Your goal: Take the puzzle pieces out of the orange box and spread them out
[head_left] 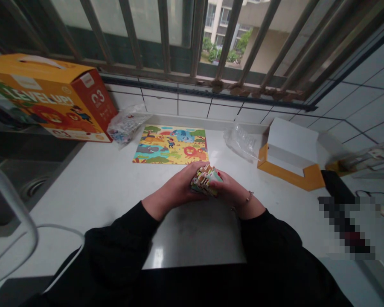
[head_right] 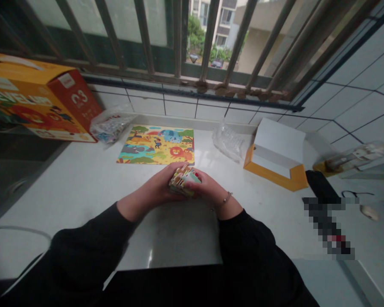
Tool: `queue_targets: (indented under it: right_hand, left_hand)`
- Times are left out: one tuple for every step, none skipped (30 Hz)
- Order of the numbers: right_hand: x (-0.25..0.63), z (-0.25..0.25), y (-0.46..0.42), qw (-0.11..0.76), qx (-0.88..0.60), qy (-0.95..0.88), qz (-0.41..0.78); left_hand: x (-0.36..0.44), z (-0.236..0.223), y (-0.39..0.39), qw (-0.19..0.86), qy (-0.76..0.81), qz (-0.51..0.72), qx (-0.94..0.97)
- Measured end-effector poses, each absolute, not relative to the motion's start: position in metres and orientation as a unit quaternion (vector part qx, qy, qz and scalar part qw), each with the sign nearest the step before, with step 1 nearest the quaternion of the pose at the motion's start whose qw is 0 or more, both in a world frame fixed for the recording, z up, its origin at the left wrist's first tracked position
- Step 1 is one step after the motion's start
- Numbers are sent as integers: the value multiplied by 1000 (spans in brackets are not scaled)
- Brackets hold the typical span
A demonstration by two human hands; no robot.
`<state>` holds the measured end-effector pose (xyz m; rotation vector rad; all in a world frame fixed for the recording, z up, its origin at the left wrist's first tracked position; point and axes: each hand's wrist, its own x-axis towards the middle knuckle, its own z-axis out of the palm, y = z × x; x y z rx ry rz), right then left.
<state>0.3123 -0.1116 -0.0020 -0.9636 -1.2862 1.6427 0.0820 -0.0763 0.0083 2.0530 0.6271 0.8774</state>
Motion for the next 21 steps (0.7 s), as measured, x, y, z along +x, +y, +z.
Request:
queue_targets:
  right_hand:
    - [311, -3, -112, 408, -377, -500, 664]
    - [309, -3, -113, 407, -374, -493, 672]
    - [308, -3, -113, 405, -372, -487, 678]
    - [307, -3, -114, 405, -373, -483, 681]
    - [306, -3, -114, 406, -375, -479, 682]
    - [306, -3, -114, 405, -377, -475, 684]
    - [306, -3, -114, 406, -379, -470, 686]
    - [307, -3, -114, 407, -380, -464, 689]
    - [307, -3, -113, 409, -381, -458, 691]
    - [307, -2, -113, 413, -380, -452, 693]
    - [308, -2, -113, 419, -379, -446, 694]
    - [308, -2, -114, 425, -378, -440, 695]
    - [309, -1, -114, 432, -379, -433, 694]
    - [309, 0, -114, 438, -378, -427, 695]
    - [308, 2, -114, 443, -376, -422, 695]
    - [308, 4, -115, 447, -373, -419, 697]
    - [307, 5, -115, 451, -369, -417, 698]
    - [306, 7, -116, 453, -364, -417, 698]
    - [305, 9, -116, 456, -360, -418, 699]
    - [305, 10, -116, 459, -358, -419, 697]
    - [305, 11, -116, 464, -358, -418, 693]
  left_hand:
    - [82, 9, -76, 393, 254, 345, 814]
    - [83, 9, -76, 387, 258, 342, 816]
    - [83, 8, -76, 382, 259, 341, 819]
    - [84, 7, -75, 378, 258, 340, 822]
    - [84, 6, -75, 375, 257, 339, 824]
    - [84, 4, -74, 372, 255, 339, 826]
    - [84, 3, -73, 370, 253, 337, 828]
    - [84, 1, -72, 369, 252, 336, 829]
    - [83, 0, -71, 368, 251, 335, 830]
    - [83, -2, -71, 368, 251, 334, 831]
    - [82, -3, -70, 368, 250, 334, 831]
    - [82, -4, -69, 367, 250, 335, 831]
    - [81, -5, -69, 366, 250, 338, 830]
    - [81, -6, -68, 365, 251, 340, 829]
    - [80, -7, -67, 365, 252, 342, 829]
    - [80, -8, -66, 364, 254, 342, 828]
    - [80, -10, -66, 363, 258, 342, 828]
    - [79, -11, -65, 361, 262, 340, 828]
    - [79, -12, -64, 357, 266, 340, 829]
    - [79, -12, -64, 353, 270, 339, 829]
    - [80, -13, -64, 350, 275, 337, 830]
